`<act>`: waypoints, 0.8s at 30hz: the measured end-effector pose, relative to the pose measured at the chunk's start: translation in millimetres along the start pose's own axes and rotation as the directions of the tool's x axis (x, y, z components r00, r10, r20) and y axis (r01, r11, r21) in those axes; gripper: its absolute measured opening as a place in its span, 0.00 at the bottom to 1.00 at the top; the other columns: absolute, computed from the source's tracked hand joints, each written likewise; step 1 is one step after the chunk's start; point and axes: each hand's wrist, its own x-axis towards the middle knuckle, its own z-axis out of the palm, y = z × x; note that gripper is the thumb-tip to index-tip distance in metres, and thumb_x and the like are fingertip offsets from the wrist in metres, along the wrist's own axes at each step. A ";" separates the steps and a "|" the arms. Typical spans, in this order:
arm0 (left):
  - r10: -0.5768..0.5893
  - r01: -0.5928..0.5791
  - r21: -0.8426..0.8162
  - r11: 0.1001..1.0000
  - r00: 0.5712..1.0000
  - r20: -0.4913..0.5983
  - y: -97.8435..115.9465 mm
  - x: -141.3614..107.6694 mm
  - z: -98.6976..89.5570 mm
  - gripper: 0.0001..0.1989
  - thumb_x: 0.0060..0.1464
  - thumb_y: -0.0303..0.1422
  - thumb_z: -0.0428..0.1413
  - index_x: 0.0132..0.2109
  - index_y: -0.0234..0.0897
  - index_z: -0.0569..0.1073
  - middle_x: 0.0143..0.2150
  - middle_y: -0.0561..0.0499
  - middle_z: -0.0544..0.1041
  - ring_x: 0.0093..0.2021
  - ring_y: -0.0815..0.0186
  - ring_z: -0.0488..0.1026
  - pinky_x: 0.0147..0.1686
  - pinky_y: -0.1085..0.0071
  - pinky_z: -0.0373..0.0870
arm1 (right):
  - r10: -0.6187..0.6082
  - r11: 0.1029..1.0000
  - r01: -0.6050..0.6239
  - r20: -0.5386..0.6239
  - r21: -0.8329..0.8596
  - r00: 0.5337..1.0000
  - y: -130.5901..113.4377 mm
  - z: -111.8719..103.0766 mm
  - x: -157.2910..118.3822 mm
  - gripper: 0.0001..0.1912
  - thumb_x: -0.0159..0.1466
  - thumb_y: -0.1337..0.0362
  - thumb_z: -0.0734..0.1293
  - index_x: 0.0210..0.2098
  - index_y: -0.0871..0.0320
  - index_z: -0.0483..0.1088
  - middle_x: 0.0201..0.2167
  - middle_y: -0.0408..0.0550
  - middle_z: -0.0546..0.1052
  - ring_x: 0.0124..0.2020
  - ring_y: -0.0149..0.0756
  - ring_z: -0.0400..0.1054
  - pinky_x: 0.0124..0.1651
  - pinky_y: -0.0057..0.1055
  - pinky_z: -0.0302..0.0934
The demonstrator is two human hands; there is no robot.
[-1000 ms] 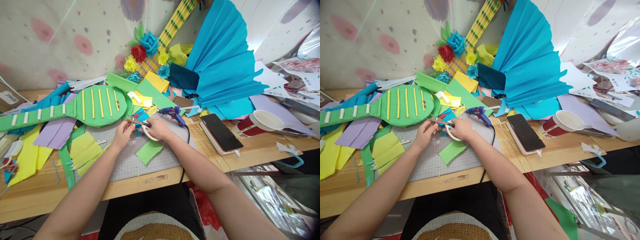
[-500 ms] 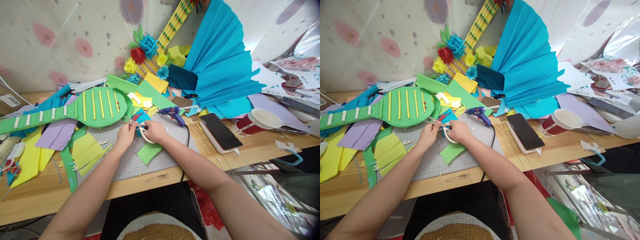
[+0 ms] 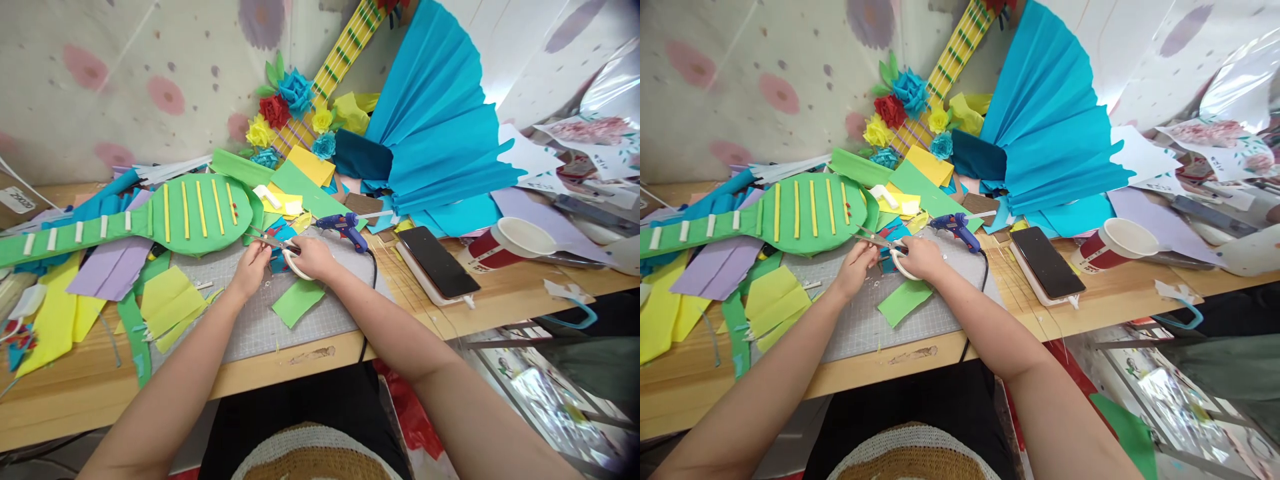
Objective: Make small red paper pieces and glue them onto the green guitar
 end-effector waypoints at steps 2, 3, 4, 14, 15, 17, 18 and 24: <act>-0.034 0.035 -0.038 0.999 0.999 0.038 -1.6 1.2 -2.2 0.13 0.52 0.40 0.50 0.24 0.37 0.63 0.21 0.55 0.61 0.22 0.72 0.58 0.25 0.73 0.57 | -0.002 1.000 0.002 0.025 -0.008 1.000 2.5 -1.4 0.6 0.17 0.60 0.52 0.57 0.36 0.57 0.70 0.35 0.49 0.76 0.34 0.36 0.68 0.31 0.27 0.49; -0.069 0.071 -0.046 0.996 0.997 0.035 -2.3 1.7 -2.7 0.13 0.52 0.39 0.51 0.25 0.36 0.63 0.21 0.55 0.61 0.22 0.72 0.57 0.25 0.74 0.57 | -0.002 1.000 0.003 0.038 -0.012 0.999 3.3 -1.7 0.7 0.17 0.60 0.52 0.57 0.36 0.57 0.69 0.35 0.50 0.76 0.34 0.36 0.67 0.31 0.27 0.49; -0.109 0.110 -0.055 0.992 0.994 0.016 -3.0 2.1 -2.5 0.13 0.52 0.38 0.51 0.25 0.36 0.64 0.20 0.56 0.61 0.21 0.73 0.56 0.24 0.74 0.56 | -0.006 1.000 0.007 0.043 -0.013 0.999 4.0 -1.7 0.8 0.17 0.60 0.52 0.58 0.36 0.58 0.69 0.35 0.50 0.76 0.34 0.37 0.67 0.31 0.27 0.50; -0.229 0.269 -0.306 0.913 0.960 0.161 -7.5 1.6 0.0 0.12 0.51 0.36 0.51 0.24 0.36 0.61 0.15 0.60 0.53 0.15 0.77 0.49 0.16 0.78 0.46 | -0.104 0.994 0.101 -0.119 -0.036 0.987 4.1 2.4 0.6 0.13 0.56 0.60 0.61 0.38 0.61 0.67 0.40 0.53 0.73 0.41 0.39 0.65 0.41 0.29 0.55; -0.227 0.270 -0.318 0.909 0.960 0.165 -7.4 1.5 -1.2 0.11 0.52 0.35 0.50 0.25 0.36 0.61 0.15 0.60 0.53 0.15 0.77 0.49 0.16 0.78 0.47 | -0.096 0.995 0.092 -0.117 -0.039 0.989 3.1 2.4 0.2 0.13 0.57 0.60 0.61 0.38 0.60 0.68 0.39 0.52 0.74 0.40 0.39 0.66 0.39 0.29 0.55; -0.227 0.272 -0.327 0.905 0.959 0.169 -6.6 1.1 -3.0 0.11 0.52 0.34 0.50 0.25 0.35 0.61 0.16 0.59 0.54 0.15 0.76 0.50 0.16 0.78 0.48 | -0.077 0.996 0.072 -0.103 -0.051 0.992 1.2 1.9 -0.5 0.13 0.57 0.58 0.61 0.37 0.60 0.68 0.38 0.51 0.75 0.38 0.39 0.67 0.36 0.29 0.54; -0.226 0.270 -0.324 0.907 0.960 0.167 -6.1 0.8 -3.4 0.10 0.52 0.34 0.50 0.25 0.35 0.61 0.16 0.59 0.54 0.15 0.76 0.51 0.16 0.78 0.48 | -0.067 0.996 0.062 -0.090 -0.059 0.994 0.4 1.5 -0.8 0.13 0.57 0.58 0.61 0.36 0.59 0.69 0.37 0.51 0.75 0.36 0.38 0.67 0.35 0.30 0.53; -0.232 0.259 -0.296 0.919 0.965 0.124 -3.0 -0.4 -1.7 0.10 0.52 0.32 0.48 0.24 0.35 0.61 0.15 0.60 0.54 0.15 0.77 0.49 0.17 0.79 0.47 | -0.035 0.992 0.035 0.004 -0.118 0.999 -1.7 -1.8 -0.8 0.16 0.57 0.55 0.60 0.35 0.58 0.72 0.35 0.52 0.77 0.35 0.39 0.69 0.33 0.29 0.51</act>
